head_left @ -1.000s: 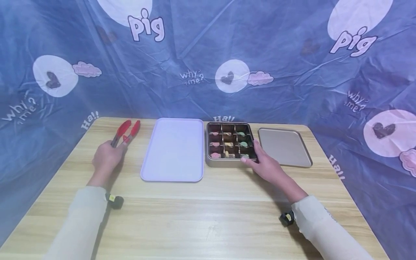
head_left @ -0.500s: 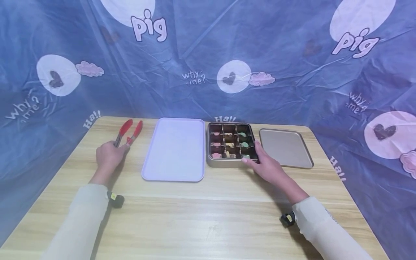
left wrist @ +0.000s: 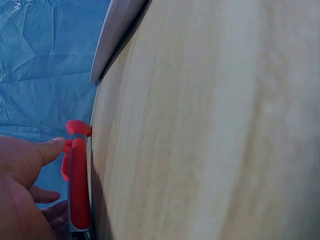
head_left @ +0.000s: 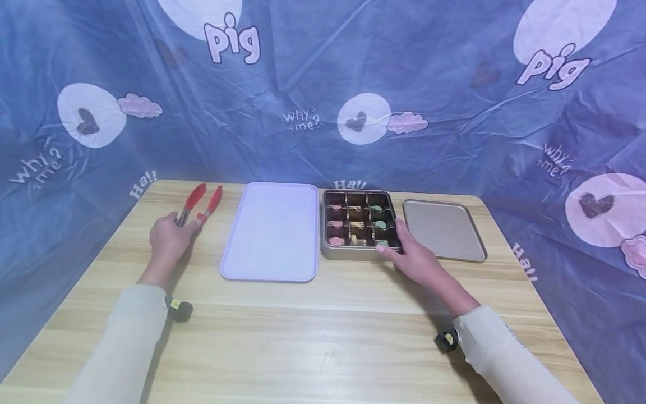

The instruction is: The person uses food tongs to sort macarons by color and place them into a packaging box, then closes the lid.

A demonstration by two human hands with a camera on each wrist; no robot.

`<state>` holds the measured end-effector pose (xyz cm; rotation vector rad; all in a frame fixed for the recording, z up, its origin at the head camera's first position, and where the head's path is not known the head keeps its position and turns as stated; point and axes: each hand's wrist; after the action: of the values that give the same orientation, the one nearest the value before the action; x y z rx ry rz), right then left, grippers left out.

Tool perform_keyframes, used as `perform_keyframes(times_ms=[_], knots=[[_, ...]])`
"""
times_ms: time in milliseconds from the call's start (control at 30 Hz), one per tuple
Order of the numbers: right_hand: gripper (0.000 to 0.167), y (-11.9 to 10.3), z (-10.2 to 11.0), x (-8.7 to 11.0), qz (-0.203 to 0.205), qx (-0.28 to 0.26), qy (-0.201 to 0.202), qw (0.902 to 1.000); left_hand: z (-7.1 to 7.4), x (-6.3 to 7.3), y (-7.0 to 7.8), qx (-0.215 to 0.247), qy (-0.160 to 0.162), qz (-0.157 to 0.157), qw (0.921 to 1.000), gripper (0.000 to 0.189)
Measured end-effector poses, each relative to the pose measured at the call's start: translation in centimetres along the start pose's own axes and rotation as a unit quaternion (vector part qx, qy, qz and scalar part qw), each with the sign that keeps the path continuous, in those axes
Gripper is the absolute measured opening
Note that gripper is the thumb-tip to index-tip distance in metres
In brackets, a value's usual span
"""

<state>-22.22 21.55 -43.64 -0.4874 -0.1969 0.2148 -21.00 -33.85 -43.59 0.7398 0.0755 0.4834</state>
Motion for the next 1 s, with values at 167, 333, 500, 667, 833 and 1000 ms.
perform_keyframes(times_ms=[167, 333, 500, 667, 833, 1000], knots=[[0.100, -0.3, -0.1, -0.2, 0.002, -0.003, 0.001, 1.0000, -0.1, 0.5, 0.6, 0.006, 0.032, -0.026, 0.9991, 0.072], [0.102, -0.5, -0.3, -0.5, 0.003, -0.010, -0.001, 0.9999, -0.6, 1.7, 2.2, 0.032, 0.026, -0.048, 0.9980, 0.076], [0.105, -0.5, -0.4, -0.7, 0.006, -0.020, -0.002, 0.9998, -1.7, 4.0, 5.0, 0.064, 0.010, -0.064, 0.9959, 0.081], [0.105, 0.1, 0.3, -0.9, -0.004, -0.041, -0.012, 0.9991, -3.7, 7.9, 8.8, 0.094, 0.027, -0.142, 0.9849, 0.070], [0.097, 0.8, 1.7, -1.1, -0.012, -0.075, 0.001, 0.9971, -6.3, 12.0, 13.1, 0.137, -0.009, -0.194, 0.9714, 0.065], [0.085, 2.1, 3.3, -1.5, -0.009, -0.097, 0.046, 0.9942, -9.6, 14.9, 17.1, 0.176, -0.083, -0.204, 0.9594, 0.066]])
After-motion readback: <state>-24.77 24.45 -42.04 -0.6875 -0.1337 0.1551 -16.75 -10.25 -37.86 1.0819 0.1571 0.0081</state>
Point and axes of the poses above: each hand's wrist, its own x-axis away from the middle knuckle, its own z-axis out of the back of the hand, y = z × x, and after that the axes turned 1 degree about x, right-handed
